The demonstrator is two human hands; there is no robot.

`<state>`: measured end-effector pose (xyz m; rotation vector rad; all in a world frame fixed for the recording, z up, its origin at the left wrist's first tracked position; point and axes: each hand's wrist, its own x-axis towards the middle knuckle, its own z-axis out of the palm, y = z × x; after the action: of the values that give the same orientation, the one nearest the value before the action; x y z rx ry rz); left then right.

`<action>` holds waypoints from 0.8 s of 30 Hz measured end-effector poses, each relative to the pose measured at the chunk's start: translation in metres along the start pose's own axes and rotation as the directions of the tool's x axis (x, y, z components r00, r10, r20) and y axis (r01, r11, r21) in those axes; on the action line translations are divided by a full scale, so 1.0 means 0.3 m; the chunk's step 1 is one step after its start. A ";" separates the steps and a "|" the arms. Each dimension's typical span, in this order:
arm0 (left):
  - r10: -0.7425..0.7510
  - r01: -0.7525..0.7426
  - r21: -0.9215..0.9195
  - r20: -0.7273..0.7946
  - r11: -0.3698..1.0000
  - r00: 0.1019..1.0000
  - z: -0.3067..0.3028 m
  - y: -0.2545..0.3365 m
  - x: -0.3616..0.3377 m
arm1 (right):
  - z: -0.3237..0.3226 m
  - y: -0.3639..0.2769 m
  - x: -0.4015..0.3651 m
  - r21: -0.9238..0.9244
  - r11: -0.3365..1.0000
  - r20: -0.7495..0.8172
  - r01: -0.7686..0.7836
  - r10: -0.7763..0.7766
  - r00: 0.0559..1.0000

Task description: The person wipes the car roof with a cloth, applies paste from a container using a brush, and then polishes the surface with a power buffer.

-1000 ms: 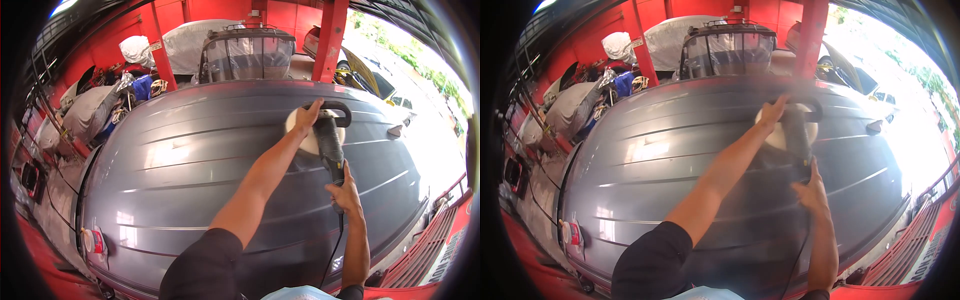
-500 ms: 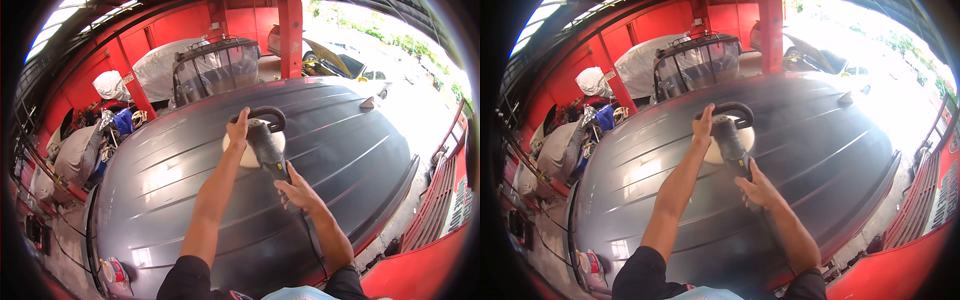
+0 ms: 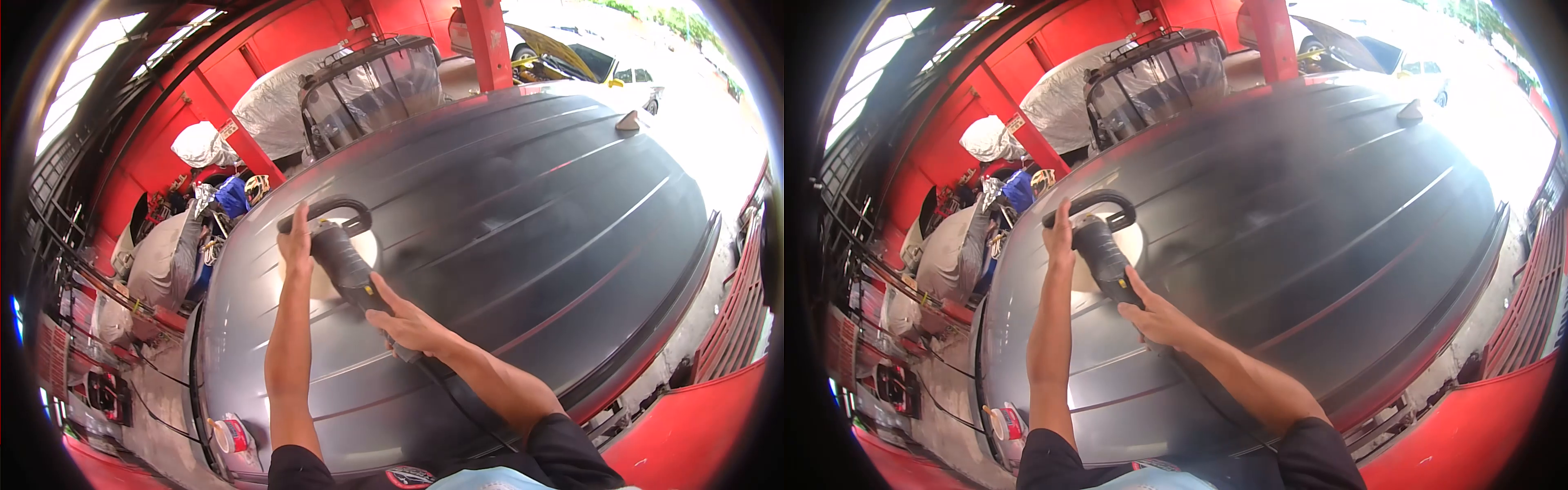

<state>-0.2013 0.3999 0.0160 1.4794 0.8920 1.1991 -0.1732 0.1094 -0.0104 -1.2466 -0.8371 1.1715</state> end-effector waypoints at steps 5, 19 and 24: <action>0.005 0.005 0.100 -0.101 0.995 0.995 -0.155 -0.016 0.106 | 0.060 0.022 0.128 0.080 0.997 0.111 -0.010 0.001 0.994; 0.048 -0.049 0.049 0.023 0.998 0.999 0.050 -0.025 0.136 | -0.156 -0.069 0.085 0.036 0.998 0.076 0.051 -0.053 0.996; -0.090 0.104 -0.063 0.188 0.993 0.978 0.396 0.038 0.050 | -0.371 -0.211 -0.066 -0.071 0.997 -0.076 -0.025 0.020 0.997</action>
<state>-0.0829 0.3827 0.0286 1.4457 0.7772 0.9944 -0.0598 0.0660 0.0343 -1.3536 -0.8169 1.1136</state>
